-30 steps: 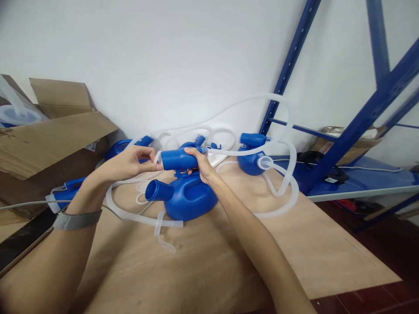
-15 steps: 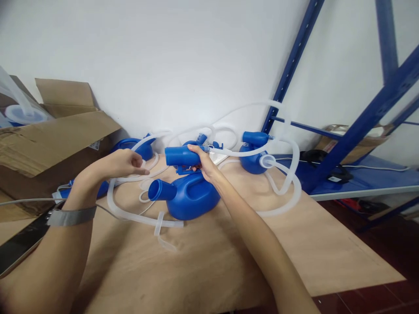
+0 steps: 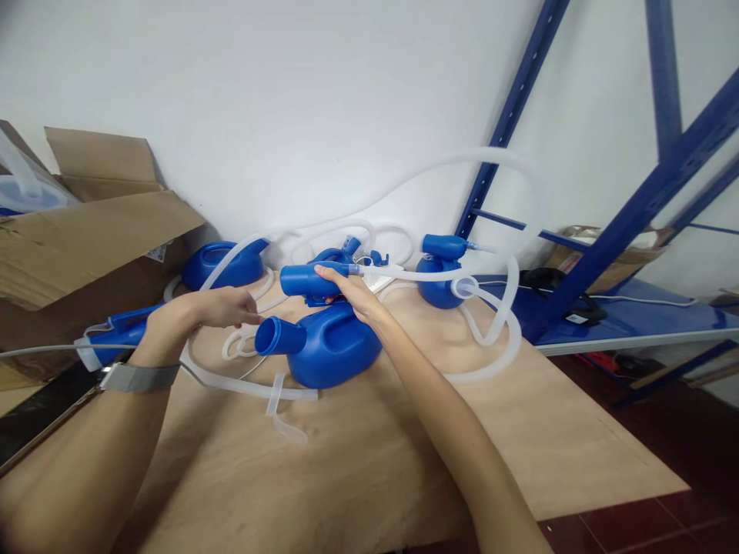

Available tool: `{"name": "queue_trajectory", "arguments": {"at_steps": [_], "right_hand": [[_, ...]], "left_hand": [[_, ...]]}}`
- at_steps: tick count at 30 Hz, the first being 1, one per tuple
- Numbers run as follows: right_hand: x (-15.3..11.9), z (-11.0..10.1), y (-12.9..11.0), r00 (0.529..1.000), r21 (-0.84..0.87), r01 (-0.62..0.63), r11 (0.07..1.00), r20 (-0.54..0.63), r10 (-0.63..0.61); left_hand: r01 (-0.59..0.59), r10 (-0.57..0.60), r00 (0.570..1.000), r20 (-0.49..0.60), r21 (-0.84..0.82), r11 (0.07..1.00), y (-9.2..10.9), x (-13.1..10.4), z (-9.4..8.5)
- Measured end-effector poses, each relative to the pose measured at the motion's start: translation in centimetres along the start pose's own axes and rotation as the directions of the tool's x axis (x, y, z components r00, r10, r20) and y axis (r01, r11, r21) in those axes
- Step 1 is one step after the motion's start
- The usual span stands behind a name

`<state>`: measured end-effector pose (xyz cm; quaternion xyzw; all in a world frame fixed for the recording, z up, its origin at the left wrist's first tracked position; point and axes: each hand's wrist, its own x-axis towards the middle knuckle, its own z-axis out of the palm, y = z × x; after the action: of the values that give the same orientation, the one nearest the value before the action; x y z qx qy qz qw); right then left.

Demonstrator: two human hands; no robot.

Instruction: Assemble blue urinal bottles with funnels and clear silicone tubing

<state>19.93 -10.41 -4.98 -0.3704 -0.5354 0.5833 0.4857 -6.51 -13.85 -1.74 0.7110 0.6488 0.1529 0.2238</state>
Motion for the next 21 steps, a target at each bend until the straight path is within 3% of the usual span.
{"name": "queue_trajectory", "arguments": {"at_steps": [3,4,7,10,13,18,21], "right_hand": [[-0.3,0.1,-0.2,1.000,-0.001,-0.004,1.000,0.021,0.004],[-0.4,0.1,-0.3,1.000,-0.006,-0.003,1.000,0.019,0.004],[-0.5,0.2,-0.6,1.000,-0.006,-0.024,1.000,0.014,0.025],[-0.9,0.7,-1.3,0.996,0.069,-0.049,0.996,0.083,0.043],[-1.1,1.3,-2.1,0.991,0.189,0.018,0.982,0.126,-0.042],[-0.7,1.4,-1.9,0.984,0.219,0.168,0.961,-0.089,-0.152],[-0.6,1.4,-1.9,0.994,0.193,0.089,0.977,-0.086,-0.074]], "left_hand": [[-0.050,0.025,0.979,0.204,0.118,0.992,2.1,-1.9,-1.6],[-0.110,0.088,0.981,0.171,0.121,0.987,2.9,-2.5,-1.9],[-0.268,0.273,0.958,-0.093,0.064,0.961,5.2,-3.7,-1.7],[-0.410,0.418,0.866,-0.274,0.087,0.908,6.7,-3.5,-0.5],[-0.506,0.531,0.781,-0.329,0.167,0.846,7.2,-2.9,0.4],[-0.535,0.618,0.626,-0.477,0.314,0.784,7.1,-3.2,0.2],[-0.447,0.639,0.555,-0.533,0.456,0.769,7.2,-3.7,0.1]]}}
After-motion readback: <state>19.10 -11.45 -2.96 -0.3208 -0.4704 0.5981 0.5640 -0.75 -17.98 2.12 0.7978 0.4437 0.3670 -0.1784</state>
